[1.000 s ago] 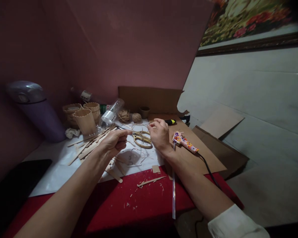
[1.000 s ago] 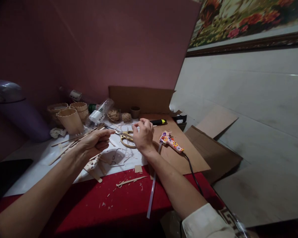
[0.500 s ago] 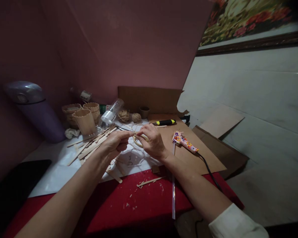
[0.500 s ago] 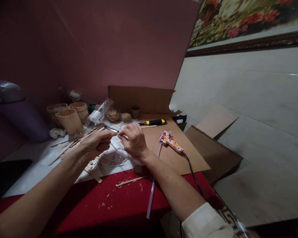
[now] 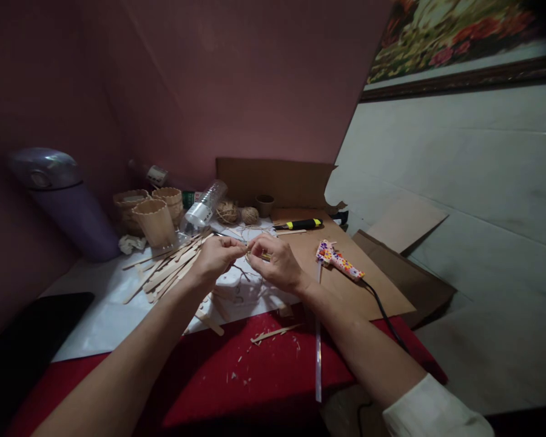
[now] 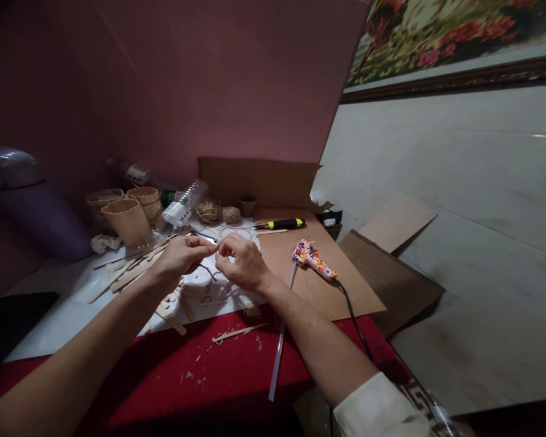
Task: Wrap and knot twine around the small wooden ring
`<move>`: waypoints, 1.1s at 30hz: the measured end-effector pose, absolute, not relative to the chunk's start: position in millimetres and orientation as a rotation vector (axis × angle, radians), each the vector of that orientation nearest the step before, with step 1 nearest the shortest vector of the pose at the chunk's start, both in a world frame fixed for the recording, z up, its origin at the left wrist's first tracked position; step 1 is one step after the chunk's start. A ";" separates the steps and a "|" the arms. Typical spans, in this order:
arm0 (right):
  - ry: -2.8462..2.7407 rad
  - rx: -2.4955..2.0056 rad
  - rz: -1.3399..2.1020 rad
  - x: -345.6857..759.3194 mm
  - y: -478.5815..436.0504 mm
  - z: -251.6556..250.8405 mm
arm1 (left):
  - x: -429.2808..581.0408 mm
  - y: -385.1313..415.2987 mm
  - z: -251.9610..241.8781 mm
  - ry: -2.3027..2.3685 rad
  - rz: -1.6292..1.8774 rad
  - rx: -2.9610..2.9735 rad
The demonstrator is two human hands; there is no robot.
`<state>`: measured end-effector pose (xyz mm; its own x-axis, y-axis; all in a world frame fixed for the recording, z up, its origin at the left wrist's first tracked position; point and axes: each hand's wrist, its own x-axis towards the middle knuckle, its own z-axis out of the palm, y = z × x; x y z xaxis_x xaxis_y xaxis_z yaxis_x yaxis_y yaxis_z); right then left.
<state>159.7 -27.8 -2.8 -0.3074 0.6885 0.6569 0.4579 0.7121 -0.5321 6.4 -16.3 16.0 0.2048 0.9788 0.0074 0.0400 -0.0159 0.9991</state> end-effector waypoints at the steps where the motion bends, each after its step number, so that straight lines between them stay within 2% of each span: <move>1: -1.950 -0.888 0.342 160.2 -27.0 -2.5 | 6.4 -16.5 16.3 1.073 1.042 1.341; 7: -1.861 -0.929 0.584 162.3 -22.6 -3.2 | 5.2 -15.2 15.9 1.065 1.040 1.325; 18: -1.897 -0.915 0.415 166.4 -17.7 -2.9 | 4.5 -18.4 17.8 1.061 0.970 1.302; 33: -1.783 -1.041 0.634 167.0 -18.1 -3.6 | 1.0 -17.1 15.1 0.947 0.940 1.304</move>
